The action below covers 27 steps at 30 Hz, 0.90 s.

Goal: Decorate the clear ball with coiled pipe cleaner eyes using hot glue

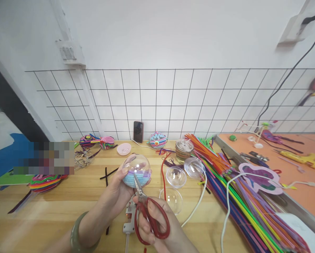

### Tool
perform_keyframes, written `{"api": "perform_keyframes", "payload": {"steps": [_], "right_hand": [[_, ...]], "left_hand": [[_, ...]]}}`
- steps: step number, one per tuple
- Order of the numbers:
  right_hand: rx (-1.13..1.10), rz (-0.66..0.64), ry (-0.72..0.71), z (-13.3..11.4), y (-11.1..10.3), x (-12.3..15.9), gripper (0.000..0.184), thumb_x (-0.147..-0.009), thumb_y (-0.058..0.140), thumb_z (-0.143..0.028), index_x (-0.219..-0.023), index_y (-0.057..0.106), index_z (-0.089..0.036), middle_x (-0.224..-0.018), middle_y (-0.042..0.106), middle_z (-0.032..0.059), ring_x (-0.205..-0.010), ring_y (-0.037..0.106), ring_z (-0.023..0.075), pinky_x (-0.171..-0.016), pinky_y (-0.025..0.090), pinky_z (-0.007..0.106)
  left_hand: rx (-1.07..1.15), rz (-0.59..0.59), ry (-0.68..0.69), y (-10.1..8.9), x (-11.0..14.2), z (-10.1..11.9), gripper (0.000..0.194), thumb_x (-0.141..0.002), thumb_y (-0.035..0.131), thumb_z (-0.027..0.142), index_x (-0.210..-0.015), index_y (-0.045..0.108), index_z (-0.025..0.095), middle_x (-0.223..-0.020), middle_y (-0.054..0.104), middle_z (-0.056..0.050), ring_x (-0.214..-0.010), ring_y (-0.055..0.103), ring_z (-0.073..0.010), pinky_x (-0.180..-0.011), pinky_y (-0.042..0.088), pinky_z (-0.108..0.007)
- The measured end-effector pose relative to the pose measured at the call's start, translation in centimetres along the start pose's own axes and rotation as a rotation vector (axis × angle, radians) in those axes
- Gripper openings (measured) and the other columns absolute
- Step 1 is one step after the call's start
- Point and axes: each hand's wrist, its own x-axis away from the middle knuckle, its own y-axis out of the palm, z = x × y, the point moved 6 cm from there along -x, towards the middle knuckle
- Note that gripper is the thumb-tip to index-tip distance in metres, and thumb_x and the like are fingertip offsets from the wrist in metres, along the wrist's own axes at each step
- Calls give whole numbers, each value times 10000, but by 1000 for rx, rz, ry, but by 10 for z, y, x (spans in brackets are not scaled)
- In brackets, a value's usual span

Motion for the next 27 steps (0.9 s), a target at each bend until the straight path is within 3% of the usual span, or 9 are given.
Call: {"api": "perform_keyframes", "payload": {"steps": [17,27], "right_hand": [[-21,-11,0,1,1,0,311,-787,629,-432,-865,645,-132,-489,424,-67,-347,254,1,-357,196,133],[-13,-16,0,2,0,0,327,-785,626,-446,-874,636,-131,-488,416,-73,-346,248,-1,-355,209,129]], "left_hand": [[11,2,-5,-1,1,-1,488,-779,581,262,-1236,410,254,-1008,579,-62,-867,583,-190,-756,479,-345],[-27,-3,28,-1,2,2,452,-759,601,271,-1184,447,257,-1047,576,-64,-915,588,-230,-795,471,-403]]}}
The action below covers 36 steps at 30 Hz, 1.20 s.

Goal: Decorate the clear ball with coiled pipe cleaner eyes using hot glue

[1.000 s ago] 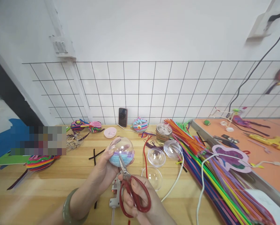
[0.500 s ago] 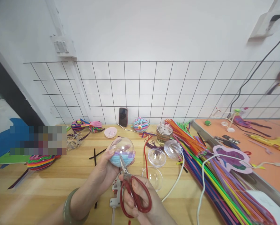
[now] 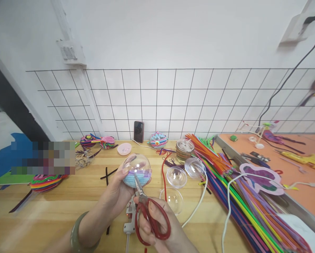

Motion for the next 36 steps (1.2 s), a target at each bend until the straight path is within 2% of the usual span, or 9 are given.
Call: {"api": "perform_keyframes", "payload": {"steps": [8,19,29,36], "right_hand": [[5,2,1,0,0,0,320,-787,622,-451,-874,635,-143,-479,408,-76,-346,244,0,-358,205,129],[-33,-32,2,0,2,1,279,-806,613,-417,-852,653,-144,-490,423,-64,-354,271,-2,-363,218,121],[-36,-50,-18,0,2,1,268,-831,587,-391,-787,648,-134,-504,441,-50,-366,287,4,-376,222,127],[-41,-44,-27,0,1,2,266,-836,583,-386,-892,654,-136,-506,429,-57,-369,267,4,-378,214,125]], "left_hand": [[23,-6,4,1,-2,0,443,-781,576,239,-1195,416,235,-1048,570,-70,-860,580,-192,-728,470,-336],[36,-27,7,2,1,1,471,-806,550,225,-1247,383,224,-1022,588,-79,-885,575,-195,-767,462,-355],[40,-7,1,2,2,1,438,-800,554,239,-1219,426,235,-1041,585,-66,-901,567,-183,-803,446,-344],[38,-17,1,2,1,0,454,-790,569,245,-1221,427,244,-1042,586,-65,-891,575,-185,-788,449,-334]]}}
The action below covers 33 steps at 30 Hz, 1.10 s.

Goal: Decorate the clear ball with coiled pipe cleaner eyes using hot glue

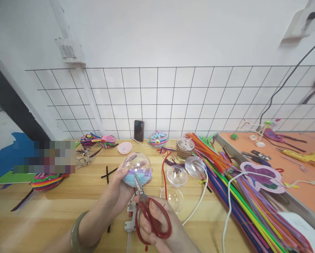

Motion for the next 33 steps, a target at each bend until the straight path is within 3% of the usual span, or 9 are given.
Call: {"api": "perform_keyframes", "payload": {"steps": [18,33], "right_hand": [[2,-1,4,2,-3,0,280,-824,595,-395,-902,670,-136,-513,423,-53,-383,257,9,-368,207,124],[55,46,15,0,-4,-2,336,-798,609,-443,-931,658,-138,-508,414,-61,-365,237,5,-365,187,137]], "left_hand": [[0,-6,-13,2,1,0,495,-805,542,238,-1271,378,258,-1032,585,-78,-895,584,-209,-736,476,-350],[-16,-1,-14,0,-1,0,513,-785,586,236,-1261,397,259,-1077,578,-77,-925,580,-206,-804,462,-375]]}}
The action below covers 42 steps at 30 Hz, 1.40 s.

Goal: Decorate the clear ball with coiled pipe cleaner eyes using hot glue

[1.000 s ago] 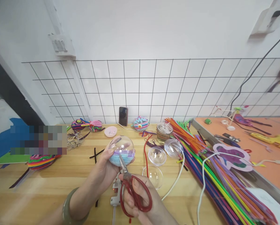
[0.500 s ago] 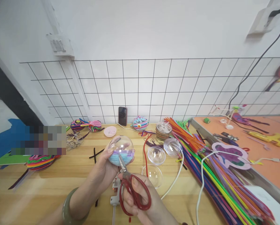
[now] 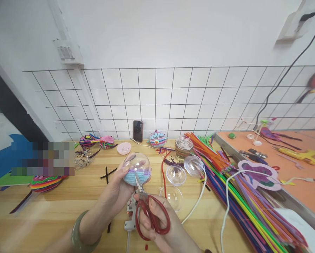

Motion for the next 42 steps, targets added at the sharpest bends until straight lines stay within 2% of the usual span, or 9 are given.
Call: {"api": "perform_keyframes", "payload": {"steps": [9,30,42], "right_hand": [[-19,-13,10,1,1,2,305,-816,594,-424,-927,664,-148,-507,410,-58,-372,245,7,-372,190,132],[26,25,-3,2,-3,0,328,-800,608,-439,-952,659,-152,-512,441,-54,-363,242,7,-374,206,143],[58,-1,-22,0,-2,1,288,-821,605,-372,-987,665,-144,-505,468,-47,-346,278,5,-378,220,152]], "left_hand": [[-25,-24,13,0,1,1,487,-781,599,226,-1235,426,254,-1106,574,-81,-931,577,-201,-836,442,-370],[-49,53,28,-8,-2,1,533,-734,648,247,-1229,449,258,-1072,608,-69,-907,590,-189,-841,447,-357],[-64,53,50,-8,-5,7,501,-750,632,239,-1212,438,237,-1065,592,-69,-885,596,-188,-808,465,-362]]}}
